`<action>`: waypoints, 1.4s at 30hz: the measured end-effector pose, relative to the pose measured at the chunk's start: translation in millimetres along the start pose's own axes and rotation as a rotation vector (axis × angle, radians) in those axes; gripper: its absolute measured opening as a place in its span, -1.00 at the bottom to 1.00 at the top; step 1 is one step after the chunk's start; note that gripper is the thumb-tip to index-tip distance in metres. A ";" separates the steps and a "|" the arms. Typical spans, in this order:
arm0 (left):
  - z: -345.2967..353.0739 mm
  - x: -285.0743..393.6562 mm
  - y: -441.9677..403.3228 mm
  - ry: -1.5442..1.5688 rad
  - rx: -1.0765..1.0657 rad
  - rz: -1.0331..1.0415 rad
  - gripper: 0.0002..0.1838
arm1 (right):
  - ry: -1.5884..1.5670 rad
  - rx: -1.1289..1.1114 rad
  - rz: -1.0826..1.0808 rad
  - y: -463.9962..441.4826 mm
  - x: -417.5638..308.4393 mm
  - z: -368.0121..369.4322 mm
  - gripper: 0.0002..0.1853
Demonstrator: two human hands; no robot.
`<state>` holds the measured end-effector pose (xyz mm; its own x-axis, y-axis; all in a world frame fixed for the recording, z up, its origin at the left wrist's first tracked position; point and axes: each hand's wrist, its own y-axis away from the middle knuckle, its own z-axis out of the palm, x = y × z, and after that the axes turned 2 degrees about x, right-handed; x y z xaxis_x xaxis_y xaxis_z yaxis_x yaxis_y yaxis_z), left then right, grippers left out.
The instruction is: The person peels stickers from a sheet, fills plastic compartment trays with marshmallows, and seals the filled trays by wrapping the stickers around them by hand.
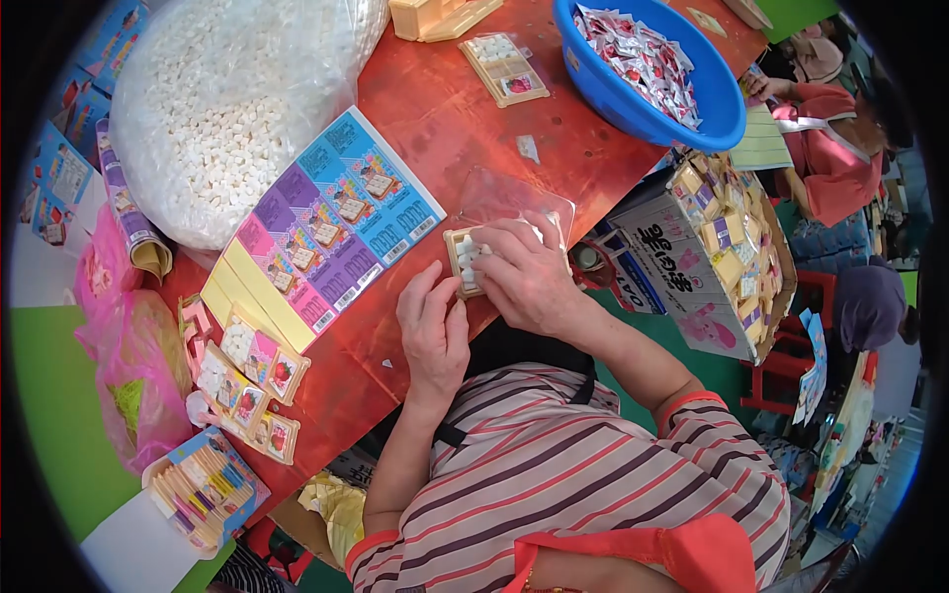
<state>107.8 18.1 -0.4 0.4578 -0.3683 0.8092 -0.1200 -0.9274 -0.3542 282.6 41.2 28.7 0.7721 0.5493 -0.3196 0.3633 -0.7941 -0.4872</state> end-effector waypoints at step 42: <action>22.6 21.9 -14.9 -0.568 -0.478 0.226 -0.16 | -0.045 -0.321 0.312 27.8 60.7 -54.4 -0.29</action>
<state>139.5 25.4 11.9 0.7428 -0.5820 0.3310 -0.5725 -0.8084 -0.1369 368.0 38.3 40.0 0.8495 0.2762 -0.4495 0.2656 -0.9601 -0.0878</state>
